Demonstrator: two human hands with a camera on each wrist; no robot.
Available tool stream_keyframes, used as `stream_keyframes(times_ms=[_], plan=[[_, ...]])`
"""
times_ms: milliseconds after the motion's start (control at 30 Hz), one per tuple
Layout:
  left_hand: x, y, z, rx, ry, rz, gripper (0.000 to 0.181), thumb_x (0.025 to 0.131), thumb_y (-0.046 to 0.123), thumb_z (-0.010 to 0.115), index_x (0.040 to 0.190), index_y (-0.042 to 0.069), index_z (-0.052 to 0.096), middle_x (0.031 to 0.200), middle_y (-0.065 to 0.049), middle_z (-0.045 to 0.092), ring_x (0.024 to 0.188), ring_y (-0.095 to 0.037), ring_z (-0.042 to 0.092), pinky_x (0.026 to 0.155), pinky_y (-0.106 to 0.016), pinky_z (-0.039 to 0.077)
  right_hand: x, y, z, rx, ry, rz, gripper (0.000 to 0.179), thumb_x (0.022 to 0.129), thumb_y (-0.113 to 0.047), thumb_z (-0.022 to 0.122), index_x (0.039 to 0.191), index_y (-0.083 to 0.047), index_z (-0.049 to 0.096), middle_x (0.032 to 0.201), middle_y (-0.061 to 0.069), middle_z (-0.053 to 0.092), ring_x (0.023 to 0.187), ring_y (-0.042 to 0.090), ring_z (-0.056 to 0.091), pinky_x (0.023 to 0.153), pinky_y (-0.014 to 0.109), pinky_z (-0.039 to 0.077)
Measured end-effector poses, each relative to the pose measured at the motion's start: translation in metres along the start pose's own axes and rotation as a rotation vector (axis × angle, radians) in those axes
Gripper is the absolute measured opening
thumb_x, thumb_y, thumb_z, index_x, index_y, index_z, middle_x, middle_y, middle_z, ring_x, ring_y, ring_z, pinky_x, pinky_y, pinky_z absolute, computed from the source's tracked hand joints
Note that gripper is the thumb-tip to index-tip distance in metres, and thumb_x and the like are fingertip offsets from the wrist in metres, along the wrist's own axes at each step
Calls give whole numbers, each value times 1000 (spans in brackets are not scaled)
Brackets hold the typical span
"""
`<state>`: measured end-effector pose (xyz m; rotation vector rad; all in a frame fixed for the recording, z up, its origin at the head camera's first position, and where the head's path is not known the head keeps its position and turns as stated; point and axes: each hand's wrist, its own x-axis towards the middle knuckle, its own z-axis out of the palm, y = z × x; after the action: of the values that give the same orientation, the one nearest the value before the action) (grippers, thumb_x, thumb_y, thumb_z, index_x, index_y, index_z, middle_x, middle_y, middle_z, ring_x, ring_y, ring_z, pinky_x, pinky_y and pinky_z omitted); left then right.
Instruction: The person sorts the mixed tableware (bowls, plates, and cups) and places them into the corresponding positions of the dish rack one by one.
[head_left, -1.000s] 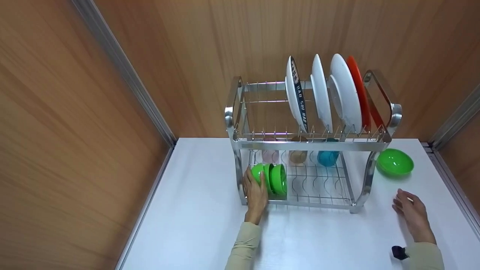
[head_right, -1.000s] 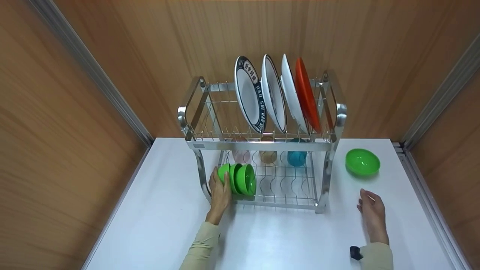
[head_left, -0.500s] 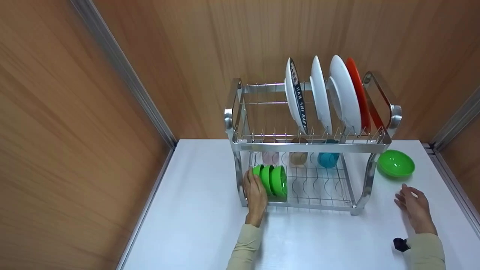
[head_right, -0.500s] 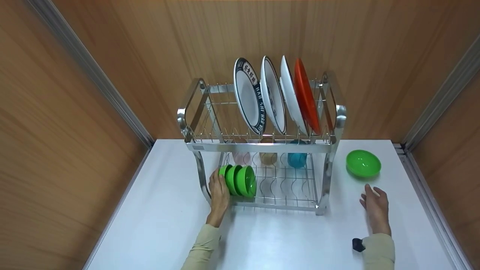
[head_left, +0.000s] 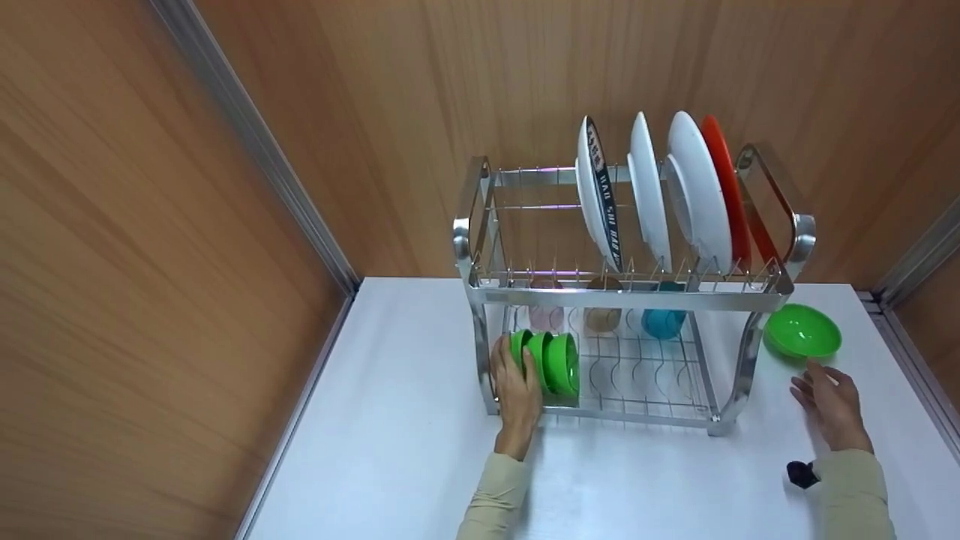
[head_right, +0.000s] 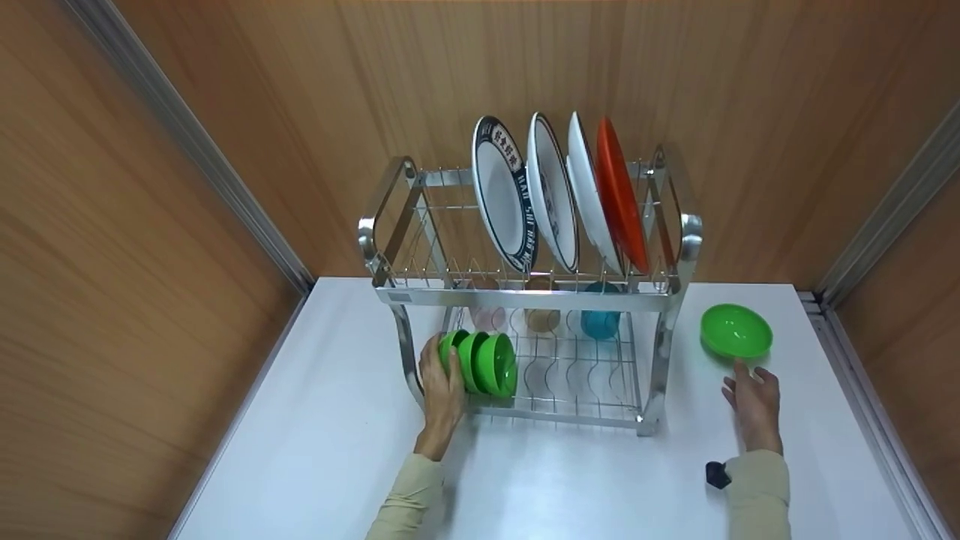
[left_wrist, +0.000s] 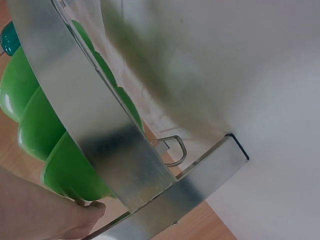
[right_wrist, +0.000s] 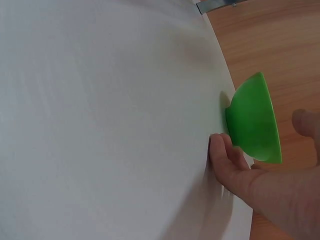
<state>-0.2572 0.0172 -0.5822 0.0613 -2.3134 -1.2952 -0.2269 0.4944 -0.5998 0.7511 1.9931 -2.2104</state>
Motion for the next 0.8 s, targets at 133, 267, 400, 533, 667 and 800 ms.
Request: stream_keyframes(times_ms=[133,267,400,533,667,800], plan=[[-1,2,0,15,42,77,52,109,25,50,150,-5,42,151,-22,45,139,-38,44,113,-56,39,5,-2,4,16,13,2,101,104,-53,47,158,0,-21,134,13,37,101,1,56,107,21,44],[-3,8,-2,13,54,132,50,107,23,52,148,-4,44,149,-23,46,138,-37,46,112,-55,41,7,-6,6,58,-8,12,98,106,-50,44,157,-1,-23,128,9,41,100,0,58,105,19,45],[-7,15,-3,-17,55,185,47,106,23,53,146,-2,48,147,-21,48,136,-33,48,110,-53,44,8,-11,7,106,-29,19,93,108,-45,42,157,0,-22,115,0,50,96,0,61,100,17,48],[-13,21,-4,-51,84,278,40,105,17,55,140,-1,55,142,-17,53,132,-28,50,106,-52,48,11,-14,8,110,-49,2,87,109,-44,41,159,1,-15,105,-5,58,94,0,62,96,18,51],[-23,24,-4,-78,115,378,32,102,10,55,133,1,60,135,-12,59,129,-25,52,104,-49,50,17,-13,10,135,-64,-18,84,109,-42,41,161,-1,-10,97,-9,64,92,0,66,93,18,53],[-32,26,-3,-113,127,458,29,99,4,56,127,0,64,128,-8,63,122,-23,55,100,-44,52,21,-11,9,160,-69,-31,78,111,-36,39,162,-3,-10,97,-11,65,91,0,68,93,19,53]])
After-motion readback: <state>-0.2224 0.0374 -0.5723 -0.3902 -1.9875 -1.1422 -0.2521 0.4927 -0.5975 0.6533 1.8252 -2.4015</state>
